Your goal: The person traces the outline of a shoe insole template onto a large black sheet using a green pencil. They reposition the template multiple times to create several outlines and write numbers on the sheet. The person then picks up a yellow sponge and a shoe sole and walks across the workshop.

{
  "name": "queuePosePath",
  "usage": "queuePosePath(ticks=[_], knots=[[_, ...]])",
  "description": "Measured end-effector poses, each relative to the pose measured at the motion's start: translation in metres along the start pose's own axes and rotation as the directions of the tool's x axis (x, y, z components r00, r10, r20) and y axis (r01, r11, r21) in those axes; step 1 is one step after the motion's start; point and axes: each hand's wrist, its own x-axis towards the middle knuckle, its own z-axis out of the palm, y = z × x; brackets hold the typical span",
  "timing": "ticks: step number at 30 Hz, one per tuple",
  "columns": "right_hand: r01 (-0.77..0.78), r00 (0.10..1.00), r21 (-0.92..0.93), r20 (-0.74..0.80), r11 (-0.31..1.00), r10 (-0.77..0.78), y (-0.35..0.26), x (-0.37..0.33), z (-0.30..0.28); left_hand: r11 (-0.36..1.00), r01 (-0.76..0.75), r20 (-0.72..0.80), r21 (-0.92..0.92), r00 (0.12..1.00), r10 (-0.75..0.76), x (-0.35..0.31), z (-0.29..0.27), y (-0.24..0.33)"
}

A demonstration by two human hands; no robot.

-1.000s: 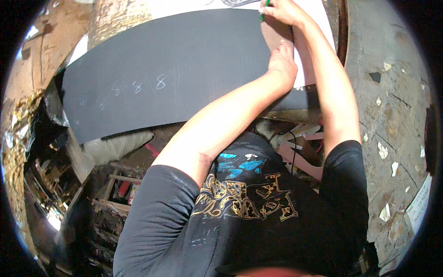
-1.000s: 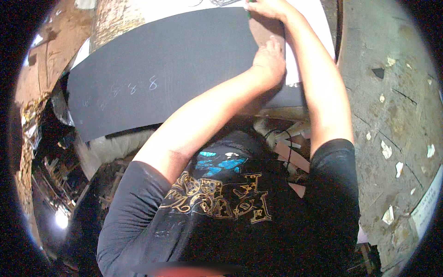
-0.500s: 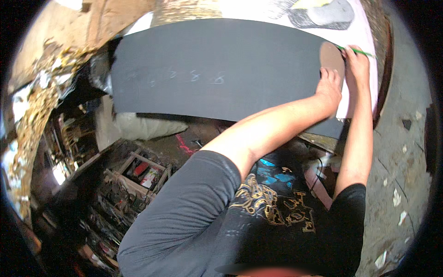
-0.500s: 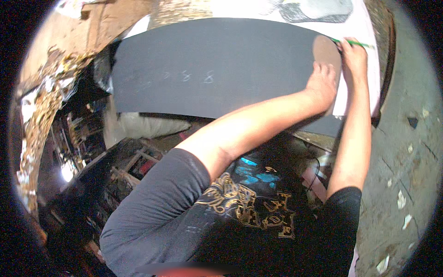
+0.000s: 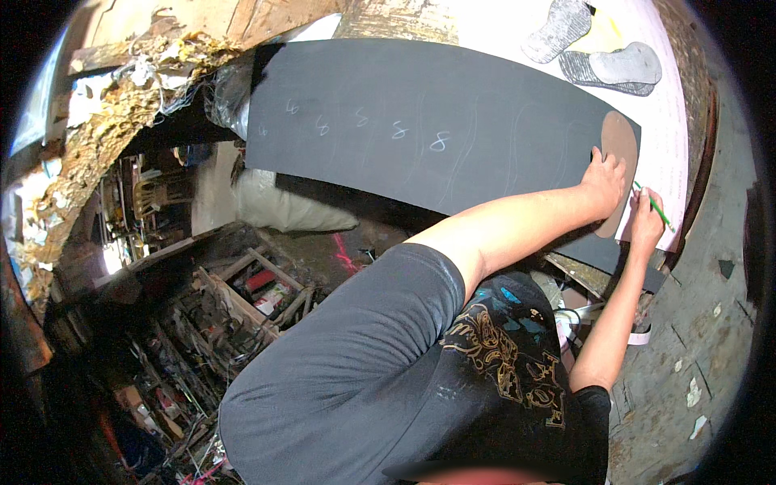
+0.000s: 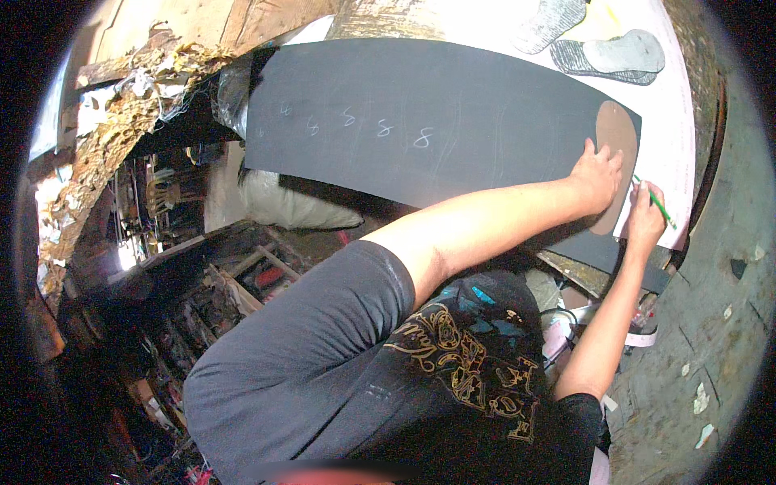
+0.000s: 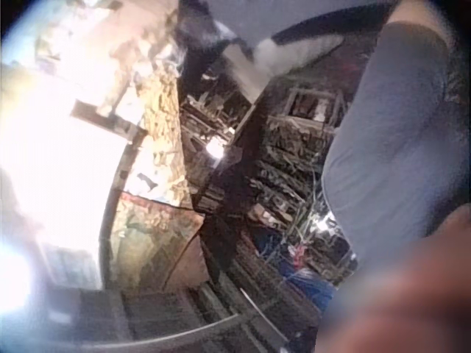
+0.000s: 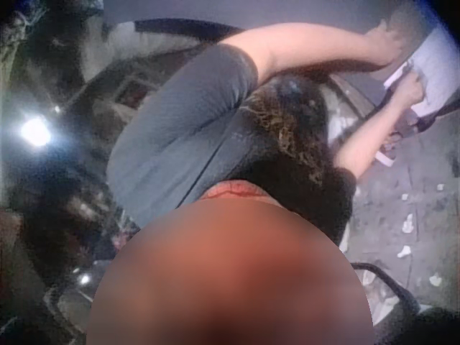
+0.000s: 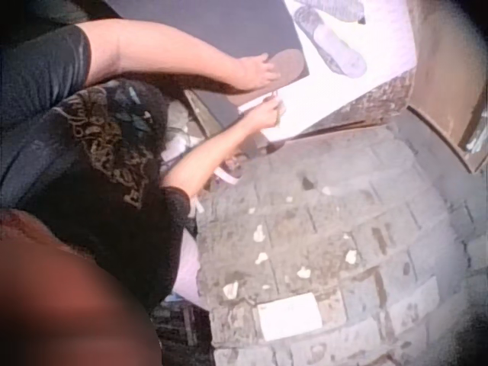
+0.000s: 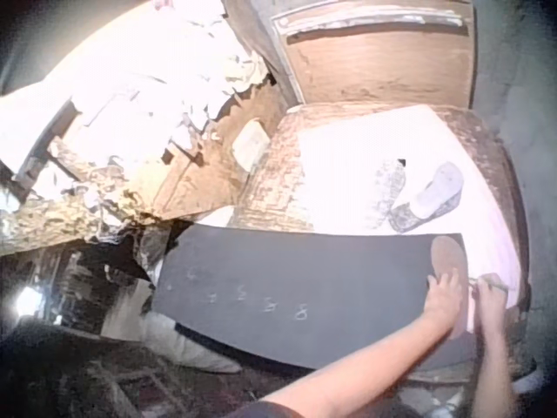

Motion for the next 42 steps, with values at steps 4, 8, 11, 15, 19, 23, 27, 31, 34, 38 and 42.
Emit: queuePosePath(ticks=[4,8,11,15,19,23,27,31,34,38,42], knots=[[-0.063,0.998,-0.227,-0.011,0.972,0.062,0.008,-0.067,-0.012,1.0,-0.004,-0.003,0.025,1.0,0.004,-0.005,-0.008,-0.001],[-0.011,0.997,-0.38,0.061,0.925,0.037,-0.014,-0.137,-0.038,0.998,0.025,-0.03,0.062,0.999,-0.023,0.001,-0.01,0.001],[0.085,0.968,-0.211,0.249,0.974,-0.03,-0.037,-0.16,-0.037,0.989,-0.003,-0.124,0.146,0.992,0.022,0.02,-0.013,-0.005],[0.339,0.94,-0.161,0.103,0.927,-0.325,-0.048,-0.143,0.011,0.989,-0.072,0.0,0.133,0.997,0.072,0.056,-0.025,-0.022],[0.547,0.807,-0.33,-0.035,0.769,-0.589,-0.039,-0.109,0.062,0.993,-0.079,-0.015,0.091,0.997,0.08,0.075,-0.025,-0.03],[0.501,0.819,-0.504,0.012,0.704,-0.574,-0.033,-0.109,0.069,0.99,-0.096,0.089,0.099,0.992,0.087,0.086,-0.013,-0.035],[0.47,0.864,-0.475,0.078,0.744,-0.497,-0.031,-0.144,0.046,0.995,-0.062,-0.022,0.078,0.998,0.064,0.09,-0.006,-0.038],[0.423,0.905,-0.33,0.121,0.844,-0.407,-0.026,-0.166,0.015,0.994,-0.062,0.116,0.092,0.992,0.051,0.081,-0.02,-0.033],[0.284,0.959,-0.24,0.06,0.928,-0.278,-0.024,-0.163,-0.002,0.994,-0.061,0.15,0.094,0.988,0.047,0.072,-0.036,-0.027],[0.155,0.988,-0.257,0.06,0.954,-0.145,-0.021,-0.141,-0.011,0.997,-0.023,0.161,0.078,0.987,0.01,0.068,-0.043,-0.022],[0.172,0.981,-0.362,-0.025,0.916,-0.194,-0.016,-0.116,-0.014,0.996,-0.03,0.15,0.088,0.989,0.016,0.071,-0.039,-0.025]])
